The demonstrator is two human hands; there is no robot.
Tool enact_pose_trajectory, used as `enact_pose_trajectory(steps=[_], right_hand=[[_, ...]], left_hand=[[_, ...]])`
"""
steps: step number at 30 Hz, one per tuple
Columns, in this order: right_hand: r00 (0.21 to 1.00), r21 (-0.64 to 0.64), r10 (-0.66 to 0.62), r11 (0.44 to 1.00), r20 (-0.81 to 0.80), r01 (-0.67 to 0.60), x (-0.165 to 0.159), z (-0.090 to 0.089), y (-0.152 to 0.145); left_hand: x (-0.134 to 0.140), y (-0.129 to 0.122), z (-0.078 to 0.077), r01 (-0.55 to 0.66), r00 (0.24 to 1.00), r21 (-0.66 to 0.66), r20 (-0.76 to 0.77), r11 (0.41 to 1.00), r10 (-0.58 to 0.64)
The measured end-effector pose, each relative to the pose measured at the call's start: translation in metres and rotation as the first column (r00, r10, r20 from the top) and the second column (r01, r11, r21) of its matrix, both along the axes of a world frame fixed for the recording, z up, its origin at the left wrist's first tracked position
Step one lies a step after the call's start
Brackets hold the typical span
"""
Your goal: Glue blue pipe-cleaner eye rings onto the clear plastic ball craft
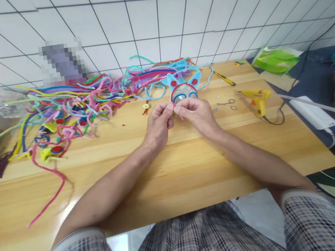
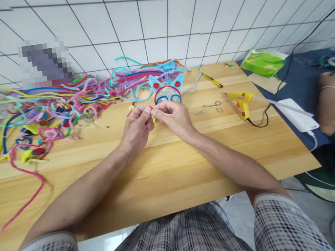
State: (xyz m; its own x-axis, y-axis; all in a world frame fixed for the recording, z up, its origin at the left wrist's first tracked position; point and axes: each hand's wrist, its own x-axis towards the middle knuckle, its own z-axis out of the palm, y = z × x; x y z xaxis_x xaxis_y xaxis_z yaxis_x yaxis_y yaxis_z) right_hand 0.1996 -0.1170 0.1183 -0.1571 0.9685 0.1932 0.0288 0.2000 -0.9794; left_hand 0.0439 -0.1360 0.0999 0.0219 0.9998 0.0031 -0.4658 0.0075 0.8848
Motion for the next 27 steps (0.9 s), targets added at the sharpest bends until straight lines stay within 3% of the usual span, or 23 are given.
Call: enact_pose_trajectory(steps=[5, 10, 15, 19, 27], right_hand=[[0.997, 0.067, -0.041, 0.997, 0.066, 0.037, 0.003, 0.002, -0.001], [0.982, 0.168, -0.034, 0.986, 0.187, 0.002, 0.016, 0.011, 0.005], [0.961, 0.217, 0.0, 0.974, 0.277, -0.062, 0.023, 0.014, 0.008], [0.983, 0.121, 0.029, 0.991, 0.182, -0.051, 0.019, 0.012, 0.007], [0.999, -0.034, -0.02, 0.999, -0.033, 0.019, -0.002, -0.008, 0.0]], left_hand=[[0.004, -0.002, 0.0, 0.018, 0.999, -0.045, 0.042, 0.999, -0.016], [-0.018, 0.02, 0.007, 0.137, 0.963, 0.195, -0.257, 0.971, -0.084], [-0.032, 0.027, 0.013, 0.122, 0.883, 0.322, -0.468, 0.939, 0.045], [-0.025, 0.018, 0.014, -0.007, 0.899, 0.346, -0.409, 0.938, 0.158], [-0.002, 0.004, -0.005, -0.133, 0.974, 0.119, -0.166, 0.984, 0.151]])
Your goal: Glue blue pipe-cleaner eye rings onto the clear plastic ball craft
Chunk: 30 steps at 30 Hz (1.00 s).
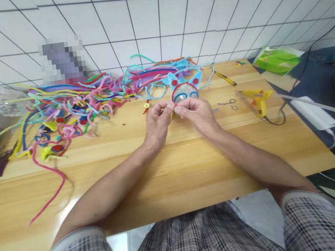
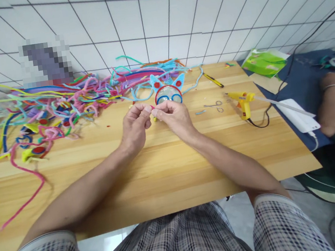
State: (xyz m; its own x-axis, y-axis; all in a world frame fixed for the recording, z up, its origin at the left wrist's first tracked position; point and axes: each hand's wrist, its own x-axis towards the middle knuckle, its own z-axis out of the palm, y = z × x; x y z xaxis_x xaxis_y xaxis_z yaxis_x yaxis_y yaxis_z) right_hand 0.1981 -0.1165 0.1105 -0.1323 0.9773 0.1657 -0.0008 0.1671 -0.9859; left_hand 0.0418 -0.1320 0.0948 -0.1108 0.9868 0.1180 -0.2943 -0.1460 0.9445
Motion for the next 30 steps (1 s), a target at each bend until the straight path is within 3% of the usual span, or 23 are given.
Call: enact_pose_trajectory(steps=[4, 9, 18, 23, 26, 30], right_hand=[[1.0, 0.013, -0.026, 1.0, -0.016, 0.026, -0.002, -0.001, -0.003], [0.997, 0.119, -0.043, 0.992, 0.063, 0.035, 0.004, 0.008, -0.004], [0.996, 0.099, -0.09, 0.991, 0.028, 0.087, -0.004, -0.01, -0.006], [0.99, 0.149, -0.036, 0.989, 0.136, 0.016, 0.009, 0.0, 0.004], [0.968, 0.211, -0.05, 0.978, 0.245, -0.003, 0.017, 0.006, 0.008], [0.957, 0.203, -0.034, 0.979, 0.288, -0.026, 0.021, 0.009, 0.01]], left_hand=[[0.005, -0.001, 0.0, 0.043, 0.994, -0.083, 0.105, 0.996, -0.035], [0.002, 0.002, 0.005, 0.075, 0.993, -0.006, 0.09, 0.997, -0.074], [0.011, -0.005, -0.004, -0.061, 0.995, -0.065, 0.076, 0.996, 0.065], [-0.011, 0.015, 0.003, 0.114, 0.982, 0.082, -0.158, 0.99, -0.1], [-0.022, 0.025, 0.004, 0.153, 0.949, 0.182, -0.302, 0.971, -0.093], [-0.026, 0.028, 0.001, 0.134, 0.915, 0.206, -0.401, 0.969, -0.042]])
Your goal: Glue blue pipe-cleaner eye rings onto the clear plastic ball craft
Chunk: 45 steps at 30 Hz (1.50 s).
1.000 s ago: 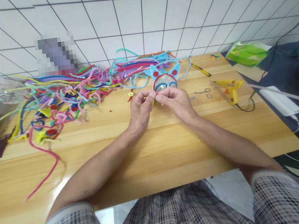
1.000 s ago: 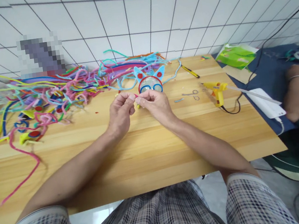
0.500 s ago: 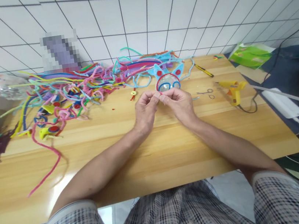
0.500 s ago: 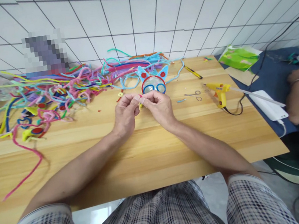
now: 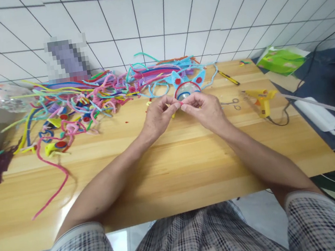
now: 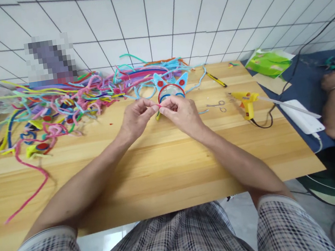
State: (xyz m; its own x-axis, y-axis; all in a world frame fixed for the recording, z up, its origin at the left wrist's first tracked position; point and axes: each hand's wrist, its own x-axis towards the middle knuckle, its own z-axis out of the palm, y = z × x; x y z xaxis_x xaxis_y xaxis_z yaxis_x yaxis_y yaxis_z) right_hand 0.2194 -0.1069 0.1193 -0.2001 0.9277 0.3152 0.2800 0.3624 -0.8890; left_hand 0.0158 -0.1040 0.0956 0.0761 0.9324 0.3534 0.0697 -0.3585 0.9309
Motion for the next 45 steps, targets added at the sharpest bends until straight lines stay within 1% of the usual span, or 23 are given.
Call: enact_pose_trajectory(steps=[2, 4, 9, 11, 14, 17, 18, 20, 21, 22, 23, 25, 27, 29, 31, 34, 37, 42, 45], right_hand=[[1.0, -0.031, 0.016, 0.999, -0.022, -0.016, 0.001, 0.001, 0.0], [0.998, -0.062, 0.037, 0.997, -0.059, -0.04, 0.001, 0.001, 0.001], [0.981, -0.119, 0.061, 0.989, -0.186, -0.084, -0.004, 0.0, 0.0], [0.972, -0.134, 0.044, 0.988, -0.231, -0.077, -0.007, -0.003, 0.0], [0.963, -0.141, 0.012, 0.989, -0.271, -0.052, -0.013, -0.009, -0.002], [0.967, -0.13, -0.021, 0.991, -0.256, -0.013, -0.015, -0.014, -0.005], [0.972, -0.119, -0.033, 0.993, -0.231, 0.005, -0.015, -0.014, -0.005], [0.987, -0.062, -0.058, 0.997, -0.147, 0.05, -0.012, -0.012, -0.006], [0.993, -0.015, -0.07, 0.998, -0.093, 0.069, -0.01, -0.01, -0.007], [0.996, 0.043, -0.083, 0.996, -0.038, 0.084, -0.008, -0.008, -0.007], [0.995, 0.105, -0.096, 0.99, 0.012, 0.094, -0.006, -0.006, -0.007], [0.99, 0.204, -0.113, 0.974, 0.087, 0.093, -0.002, -0.004, -0.006], [0.988, 0.238, -0.11, 0.968, 0.107, 0.082, 0.0, -0.003, -0.004], [0.994, 0.203, -0.078, 0.977, 0.078, 0.061, 0.001, -0.004, -0.003], [0.999, 0.139, -0.043, 0.99, 0.028, 0.039, 0.0, -0.004, -0.002], [0.999, 0.054, -0.019, 0.998, -0.031, 0.02, -0.002, -0.003, -0.003], [0.997, -0.005, -0.014, 1.0, -0.075, 0.014, -0.005, -0.003, -0.004], [0.994, -0.072, -0.03, 0.997, -0.102, 0.022, -0.009, -0.004, -0.005], [0.988, -0.094, -0.037, 0.995, -0.149, 0.023, -0.014, -0.007, -0.008]], left_hand=[[0.001, -0.002, 0.0, -0.027, 0.999, 0.007, 0.02, 1.0, 0.026], [0.003, -0.004, 0.001, -0.031, 0.996, -0.008, 0.079, 0.999, 0.032], [0.009, -0.012, 0.006, 0.045, 0.961, -0.111, 0.275, 0.993, -0.013], [0.014, -0.016, 0.004, 0.066, 0.931, -0.154, 0.365, 0.986, -0.006], [0.026, -0.024, -0.003, 0.072, 0.872, -0.212, 0.487, 0.974, 0.041], [0.033, -0.029, -0.01, 0.055, 0.834, -0.274, 0.542, 0.96, 0.107], [0.033, -0.029, -0.011, 0.057, 0.834, -0.287, 0.541, 0.956, 0.112], [0.029, -0.024, -0.01, 0.074, 0.868, -0.268, 0.492, 0.961, 0.071], [0.024, -0.02, -0.008, 0.081, 0.897, -0.234, 0.44, 0.969, 0.031], [0.019, -0.016, -0.006, 0.09, 0.935, -0.182, 0.355, 0.979, -0.02], [0.014, -0.012, -0.005, 0.076, 0.964, -0.124, 0.265, 0.989, -0.041], [0.005, -0.005, -0.002, 0.029, 0.994, -0.04, 0.105, 0.999, -0.024], [0.0, -0.002, -0.001, -0.02, 1.0, 0.026, 0.019, 0.999, 0.02], [-0.001, -0.002, -0.001, -0.059, 0.998, 0.062, 0.011, 0.996, 0.058], [0.001, -0.004, -0.002, -0.076, 0.996, 0.048, 0.048, 0.996, 0.073], [0.005, -0.008, -0.002, -0.045, 0.987, -0.038, 0.151, 0.998, 0.051], [0.011, -0.013, -0.001, 0.008, 0.957, -0.121, 0.288, 0.993, 0.028], [0.022, -0.023, 0.001, 0.09, 0.88, -0.273, 0.472, 0.958, 0.052], [0.03, -0.028, 0.0, 0.105, 0.842, -0.312, 0.534, 0.944, 0.083]])
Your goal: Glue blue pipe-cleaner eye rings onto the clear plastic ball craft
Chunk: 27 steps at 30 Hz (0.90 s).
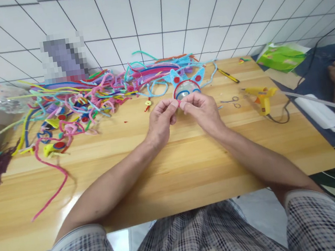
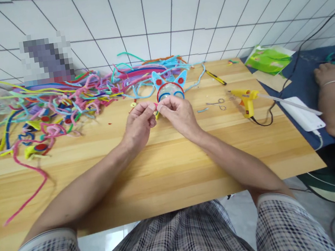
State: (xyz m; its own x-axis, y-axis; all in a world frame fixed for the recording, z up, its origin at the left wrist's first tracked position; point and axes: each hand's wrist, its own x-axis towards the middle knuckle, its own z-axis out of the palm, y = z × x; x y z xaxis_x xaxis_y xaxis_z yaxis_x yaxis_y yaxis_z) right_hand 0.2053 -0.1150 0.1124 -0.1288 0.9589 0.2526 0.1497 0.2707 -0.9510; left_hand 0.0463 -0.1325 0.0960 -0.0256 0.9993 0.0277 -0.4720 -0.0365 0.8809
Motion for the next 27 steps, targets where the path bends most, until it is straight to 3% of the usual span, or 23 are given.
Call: enact_pose_trajectory(steps=[5, 11, 14, 19, 27], right_hand=[[0.994, -0.047, -0.015, 0.999, -0.107, 0.01, -0.009, -0.009, -0.005], [0.987, 0.158, -0.089, 0.985, 0.131, 0.068, 0.002, -0.002, -0.004], [0.989, 0.174, -0.067, 0.984, 0.133, 0.043, 0.006, 0.002, 0.0], [1.0, 0.038, 0.02, 0.999, -0.009, -0.019, 0.005, 0.001, 0.005], [0.993, -0.058, 0.03, 0.998, -0.117, -0.037, -0.005, -0.009, 0.003]], left_hand=[[0.009, -0.005, -0.005, -0.099, 0.995, -0.035, -0.004, 0.994, 0.099], [-0.01, 0.008, 0.001, -0.004, 0.961, 0.144, -0.273, 0.99, 0.044], [-0.018, 0.011, 0.005, -0.005, 0.933, 0.231, -0.348, 0.973, 0.088], [-0.015, 0.008, 0.003, -0.051, 0.952, 0.251, -0.28, 0.967, 0.123], [0.0, 0.002, -0.006, -0.078, 0.993, 0.077, -0.082, 0.994, 0.084]])
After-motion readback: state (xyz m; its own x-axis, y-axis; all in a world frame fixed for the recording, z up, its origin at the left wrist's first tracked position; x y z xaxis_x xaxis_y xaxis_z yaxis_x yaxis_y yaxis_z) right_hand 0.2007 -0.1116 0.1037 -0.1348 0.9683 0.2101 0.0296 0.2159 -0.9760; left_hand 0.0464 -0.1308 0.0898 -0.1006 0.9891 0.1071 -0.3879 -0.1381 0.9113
